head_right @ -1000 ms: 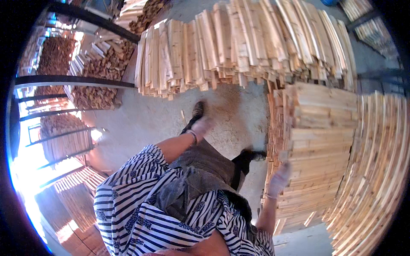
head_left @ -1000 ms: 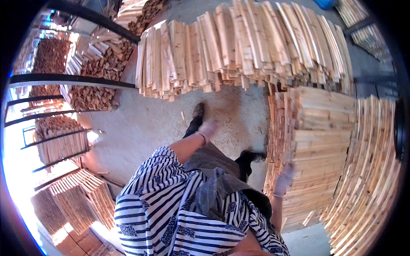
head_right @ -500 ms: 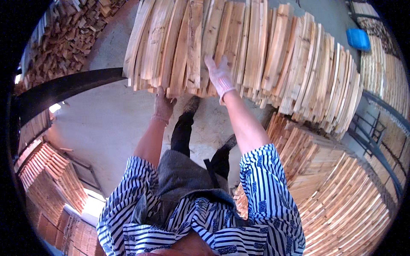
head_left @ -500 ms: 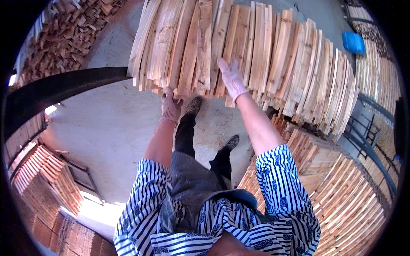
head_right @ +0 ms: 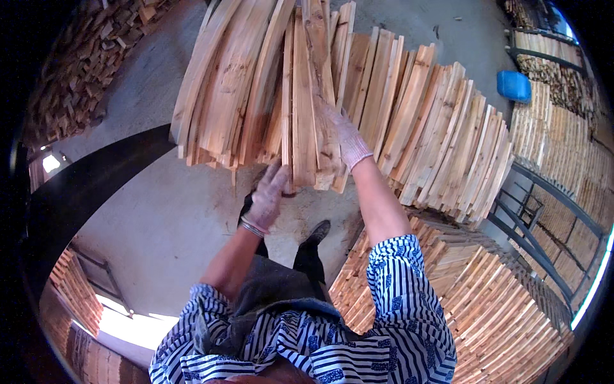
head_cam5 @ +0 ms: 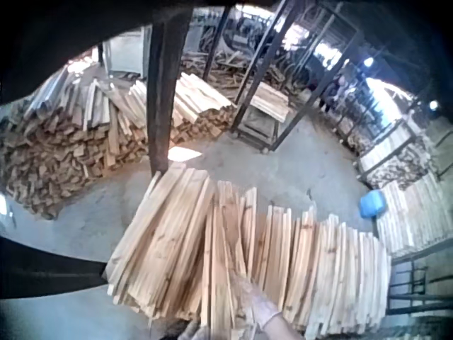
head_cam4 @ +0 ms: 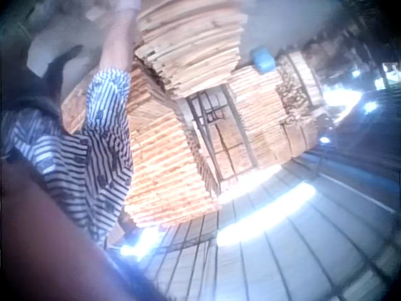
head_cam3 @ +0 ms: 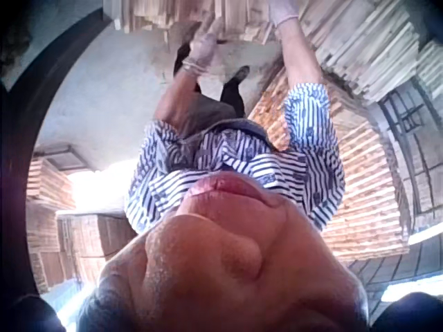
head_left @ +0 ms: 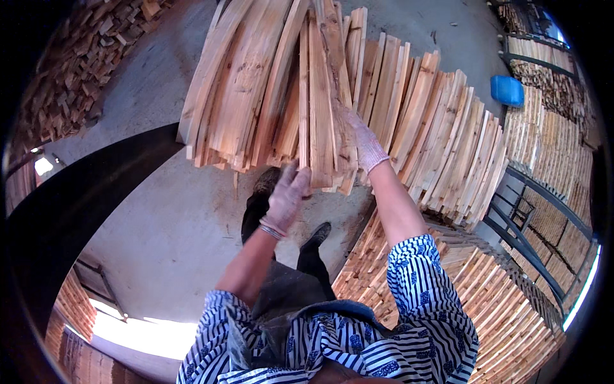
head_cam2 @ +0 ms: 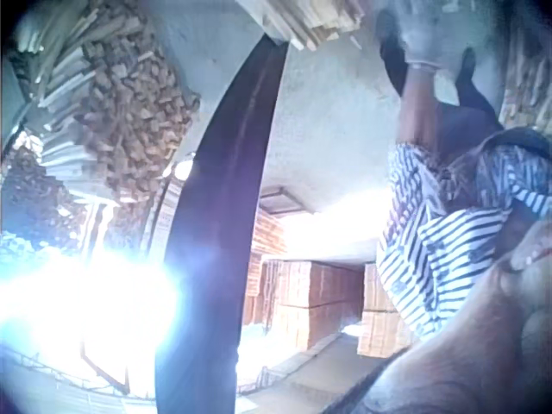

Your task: The person picks up several wooden planks from a large pile and stacks them neatly onto a pallet in a manufacturing facility.

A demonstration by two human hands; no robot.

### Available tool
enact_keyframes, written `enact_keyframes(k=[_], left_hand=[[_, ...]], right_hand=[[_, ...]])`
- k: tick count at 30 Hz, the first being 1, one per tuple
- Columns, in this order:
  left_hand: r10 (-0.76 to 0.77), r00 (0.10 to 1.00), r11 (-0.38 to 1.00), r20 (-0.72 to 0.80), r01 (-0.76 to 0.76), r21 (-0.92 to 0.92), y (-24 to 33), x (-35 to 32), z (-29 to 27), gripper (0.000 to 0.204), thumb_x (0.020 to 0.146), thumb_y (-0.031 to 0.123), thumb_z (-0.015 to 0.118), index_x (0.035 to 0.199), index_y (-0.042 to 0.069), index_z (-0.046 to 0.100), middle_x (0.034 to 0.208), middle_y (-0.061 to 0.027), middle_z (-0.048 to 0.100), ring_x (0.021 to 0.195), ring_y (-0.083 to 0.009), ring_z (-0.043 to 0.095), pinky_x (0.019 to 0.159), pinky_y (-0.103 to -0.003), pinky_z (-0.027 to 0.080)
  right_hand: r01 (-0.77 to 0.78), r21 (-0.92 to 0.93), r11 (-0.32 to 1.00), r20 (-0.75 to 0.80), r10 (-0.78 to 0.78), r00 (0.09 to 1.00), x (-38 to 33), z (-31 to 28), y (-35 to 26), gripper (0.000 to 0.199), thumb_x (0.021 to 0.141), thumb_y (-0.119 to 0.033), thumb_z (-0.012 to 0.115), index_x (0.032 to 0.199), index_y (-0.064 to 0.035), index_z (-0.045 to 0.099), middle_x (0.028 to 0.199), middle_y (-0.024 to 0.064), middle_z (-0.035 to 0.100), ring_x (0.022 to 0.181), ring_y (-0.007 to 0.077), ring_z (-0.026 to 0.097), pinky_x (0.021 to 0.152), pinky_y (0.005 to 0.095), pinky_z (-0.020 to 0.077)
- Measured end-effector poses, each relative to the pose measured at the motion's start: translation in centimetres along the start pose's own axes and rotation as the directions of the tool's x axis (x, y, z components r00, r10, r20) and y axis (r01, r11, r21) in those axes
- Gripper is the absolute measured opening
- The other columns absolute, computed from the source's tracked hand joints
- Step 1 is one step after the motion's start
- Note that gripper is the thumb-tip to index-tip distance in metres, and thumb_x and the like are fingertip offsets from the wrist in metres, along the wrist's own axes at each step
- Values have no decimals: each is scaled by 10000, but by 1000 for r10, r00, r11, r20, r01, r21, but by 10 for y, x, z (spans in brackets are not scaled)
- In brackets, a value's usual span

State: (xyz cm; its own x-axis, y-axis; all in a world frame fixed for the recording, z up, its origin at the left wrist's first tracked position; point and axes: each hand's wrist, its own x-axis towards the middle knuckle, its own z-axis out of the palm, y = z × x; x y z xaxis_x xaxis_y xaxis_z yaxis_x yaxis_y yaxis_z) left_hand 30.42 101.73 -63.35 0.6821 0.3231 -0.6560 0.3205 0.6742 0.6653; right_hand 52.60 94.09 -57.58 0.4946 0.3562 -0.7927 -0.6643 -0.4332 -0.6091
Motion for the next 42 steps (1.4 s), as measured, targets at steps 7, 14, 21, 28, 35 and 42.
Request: enact_keyframes(k=[7, 14, 21, 28, 35, 42], left_hand=[[-148, 987, 741, -68, 157, 653, 29, 80, 17, 1108, 750, 695, 731, 1543, 43, 315, 1538, -273, 323, 1421, -392, 356, 1151, -444, 335], [-64, 998, 811, -13, 59, 581, 28, 70, 22, 1160, 748, 638, 754, 1583, 56, 199, 1409, -242, 526, 1312, -394, 513, 1090, -429, 412], [-200, 979, 782, 27, 143, 607, 30, -45, 35, 1009, 759, 333, 837, 1533, 58, 251, 1332, -190, 580, 1231, -293, 580, 1020, -384, 480], [-540, 824, 813, 173, 564, -146, 11, -91, -13, 635, 867, 229, 738, 1391, 34, 437, 1177, -95, 624, 1021, -209, 638, 900, -359, 562], [-469, 882, 858, 42, 445, 256, 9, -92, 13, 668, 844, 226, 758, 1385, 5, 434, 1147, -117, 621, 983, -221, 638, 852, -340, 559], [-316, 937, 858, 148, 216, 467, 26, -168, 75, 637, 847, 215, 737, 1361, -36, 454, 1179, -144, 595, 1039, -243, 611, 900, -386, 525]], right_hand=[[29, -25, 999, -55, -31, 998, 28, 9, 38, 549, 1013, -344, 518, 1464, -32, 497, 1527, 84, 473, 1419, 206, 410, 1168, 321, 289], [65, 26, 998, -9, -65, 998, 8, 2, 29, 717, 956, -476, 587, 1516, -58, 426, 1536, 117, 449, 1442, 225, 361, 1205, 363, 200], [-176, 162, 971, 114, 158, 981, -66, -19, 90, 719, 952, -486, 586, 1515, -67, 428, 1522, 115, 464, 1403, 232, 408, 1173, 396, 289], [-385, 391, 836, 249, 306, 919, -228, -4, 190, 795, 915, -417, 693, 1524, -34, 353, 1395, 121, 568, 1290, 198, 524, 1127, 338, 388], [-169, 143, 975, 296, 121, 947, -133, -17, 193, 800, 880, -382, 769, 1490, -17, 403, 1272, 103, 634, 1118, 158, 583, 1026, 333, 447], [39, 471, 881, 272, -187, 944, -183, -66, 224, 865, 839, -381, 810, 1506, -35, 383, 1377, 85, 577, 1221, 180, 535, 1065, 344, 418]])
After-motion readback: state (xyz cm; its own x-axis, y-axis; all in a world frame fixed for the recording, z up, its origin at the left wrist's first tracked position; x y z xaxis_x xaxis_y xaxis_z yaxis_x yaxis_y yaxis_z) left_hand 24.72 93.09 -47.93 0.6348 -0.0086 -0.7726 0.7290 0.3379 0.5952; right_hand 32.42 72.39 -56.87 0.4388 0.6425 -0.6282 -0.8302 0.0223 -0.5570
